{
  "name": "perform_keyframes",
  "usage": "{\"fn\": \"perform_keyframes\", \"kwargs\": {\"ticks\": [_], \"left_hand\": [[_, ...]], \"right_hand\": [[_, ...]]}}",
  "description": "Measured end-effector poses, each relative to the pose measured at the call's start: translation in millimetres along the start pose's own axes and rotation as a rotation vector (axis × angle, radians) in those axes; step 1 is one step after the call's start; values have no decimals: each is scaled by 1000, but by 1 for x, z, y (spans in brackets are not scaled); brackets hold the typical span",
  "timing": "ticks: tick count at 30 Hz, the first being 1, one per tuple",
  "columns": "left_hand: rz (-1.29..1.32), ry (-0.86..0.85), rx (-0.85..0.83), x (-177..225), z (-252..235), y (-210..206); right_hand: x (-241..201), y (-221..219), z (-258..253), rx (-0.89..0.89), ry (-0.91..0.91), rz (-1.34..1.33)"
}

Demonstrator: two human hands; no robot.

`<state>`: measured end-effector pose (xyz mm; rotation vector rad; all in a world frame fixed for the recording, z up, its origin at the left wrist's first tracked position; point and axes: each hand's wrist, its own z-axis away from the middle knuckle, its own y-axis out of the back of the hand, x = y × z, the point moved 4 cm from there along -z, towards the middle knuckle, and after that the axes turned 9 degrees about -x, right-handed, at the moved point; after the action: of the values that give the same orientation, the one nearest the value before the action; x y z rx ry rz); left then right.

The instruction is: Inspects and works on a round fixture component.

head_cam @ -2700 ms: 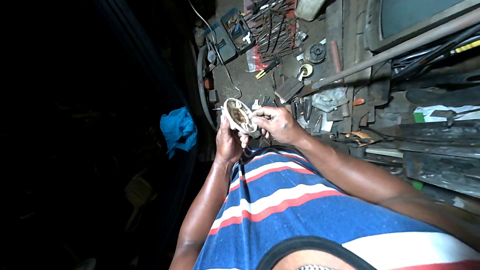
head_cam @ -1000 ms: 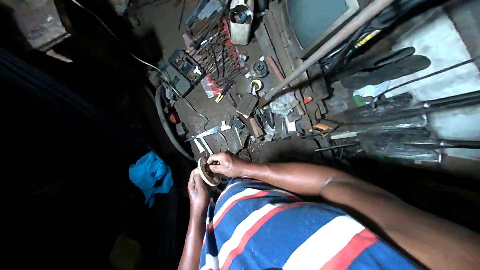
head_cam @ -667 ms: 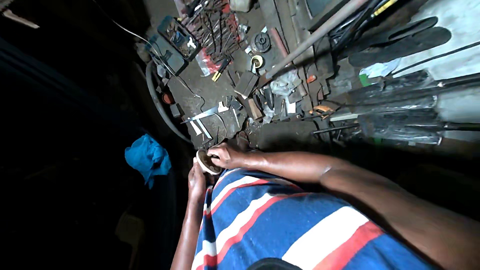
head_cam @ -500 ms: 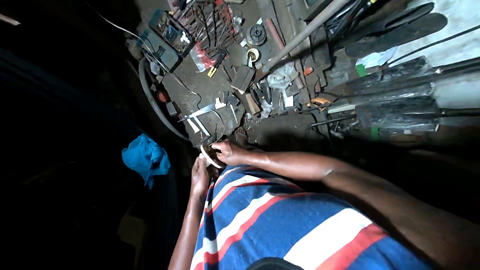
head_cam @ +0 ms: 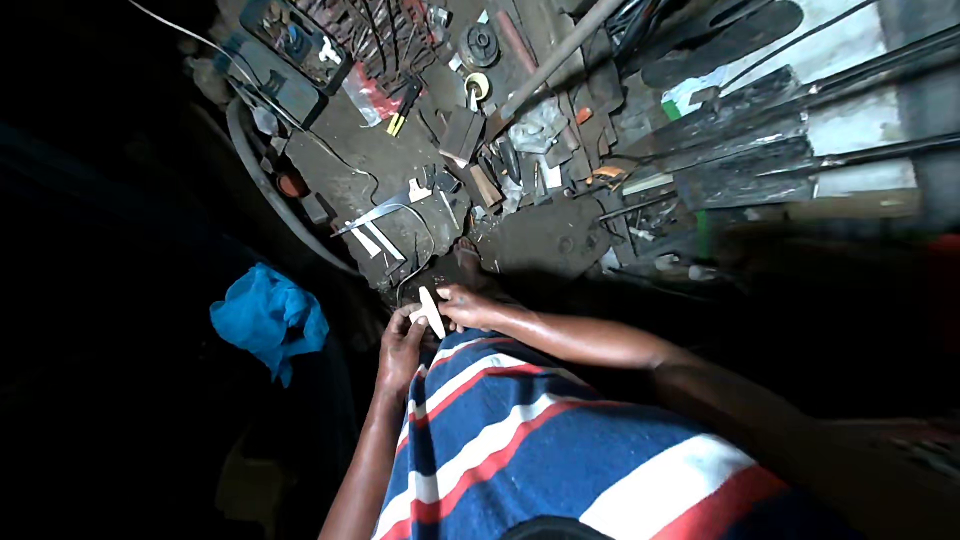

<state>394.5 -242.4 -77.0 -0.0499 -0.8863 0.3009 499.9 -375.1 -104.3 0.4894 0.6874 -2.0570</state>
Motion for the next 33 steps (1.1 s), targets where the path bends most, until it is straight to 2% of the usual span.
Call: {"fn": "perform_keyframes", "kwargs": {"ticks": [5, 9, 15, 21, 25, 28, 33], "left_hand": [[7, -48, -39, -9, 7, 29], [6, -89, -71, -18, 11, 52], [9, -35, -89, -21, 30, 69], [-118, -49, 52, -18, 47, 83], [-72, -37, 126, -13, 57, 85], [17, 7, 80, -18, 64, 85], [48, -6, 109, -22, 72, 82]], "right_hand": [[7, -32, -5, 72, 22, -343], [13, -56, -12, 101, 94, -452], [15, -79, -22, 171, 201, -146], [-9, -100, -13, 183, 312, 188], [-19, -109, -15, 211, 415, 358], [-20, -117, -18, 218, 491, 472], [-26, -125, -13, 180, 485, 637]]}}
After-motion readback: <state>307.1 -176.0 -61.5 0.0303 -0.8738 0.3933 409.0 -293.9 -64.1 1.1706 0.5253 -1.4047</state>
